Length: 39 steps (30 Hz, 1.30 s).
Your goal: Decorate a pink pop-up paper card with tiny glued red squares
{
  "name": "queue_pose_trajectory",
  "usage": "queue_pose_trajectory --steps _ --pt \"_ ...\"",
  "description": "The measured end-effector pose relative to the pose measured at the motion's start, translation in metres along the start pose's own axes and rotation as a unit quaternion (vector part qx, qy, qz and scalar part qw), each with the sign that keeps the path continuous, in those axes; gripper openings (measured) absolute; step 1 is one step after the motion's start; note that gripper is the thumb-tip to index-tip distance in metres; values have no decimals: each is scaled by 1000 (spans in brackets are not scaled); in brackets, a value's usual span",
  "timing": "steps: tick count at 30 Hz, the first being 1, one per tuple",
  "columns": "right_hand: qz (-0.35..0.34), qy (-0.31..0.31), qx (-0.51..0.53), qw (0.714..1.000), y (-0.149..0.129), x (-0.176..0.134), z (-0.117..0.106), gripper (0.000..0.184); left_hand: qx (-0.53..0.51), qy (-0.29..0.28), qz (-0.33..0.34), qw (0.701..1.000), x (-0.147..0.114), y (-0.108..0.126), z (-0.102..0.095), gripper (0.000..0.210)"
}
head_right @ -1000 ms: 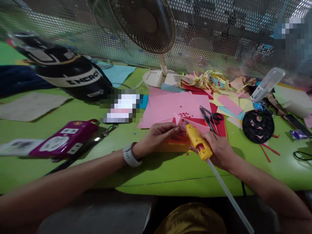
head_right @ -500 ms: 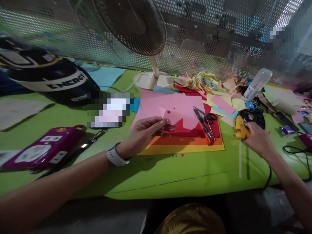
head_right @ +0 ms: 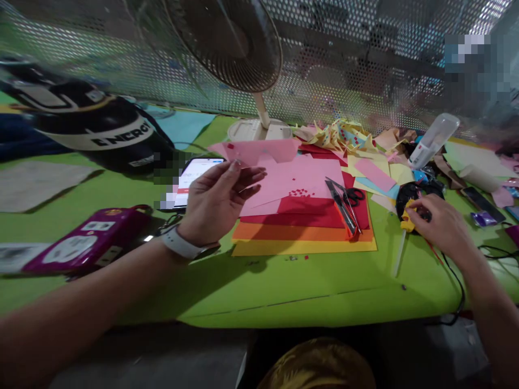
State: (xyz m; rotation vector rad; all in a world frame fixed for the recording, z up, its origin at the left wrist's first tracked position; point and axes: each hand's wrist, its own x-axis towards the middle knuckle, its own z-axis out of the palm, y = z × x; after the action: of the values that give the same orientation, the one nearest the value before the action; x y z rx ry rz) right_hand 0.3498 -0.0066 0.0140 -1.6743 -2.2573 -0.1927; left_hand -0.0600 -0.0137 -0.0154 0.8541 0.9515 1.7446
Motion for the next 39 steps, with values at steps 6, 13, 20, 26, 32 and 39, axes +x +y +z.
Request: queue_pose_trajectory --steps 6,13,20,26,32,39 --pt "-12 -177 132 975 -85 34 40 40 22 -27 -26 999 -2 -10 -3 20" --pt "28 -241 164 956 -94 50 64 31 19 -33 -25 999 0 -10 -7 23" --pt "69 -227 178 955 -91 49 69 26 32 -30 -44 998 0 -12 -6 23" --pt "72 -228 194 951 -94 51 71 28 16 -48 -41 998 -2 -13 -6 21" --pt "64 -209 168 961 -94 54 68 20 20 -64 -41 997 -4 -12 -5 23" --pt "74 -146 230 959 -88 58 52 15 31 -60 -58 996 -4 -12 -4 26"
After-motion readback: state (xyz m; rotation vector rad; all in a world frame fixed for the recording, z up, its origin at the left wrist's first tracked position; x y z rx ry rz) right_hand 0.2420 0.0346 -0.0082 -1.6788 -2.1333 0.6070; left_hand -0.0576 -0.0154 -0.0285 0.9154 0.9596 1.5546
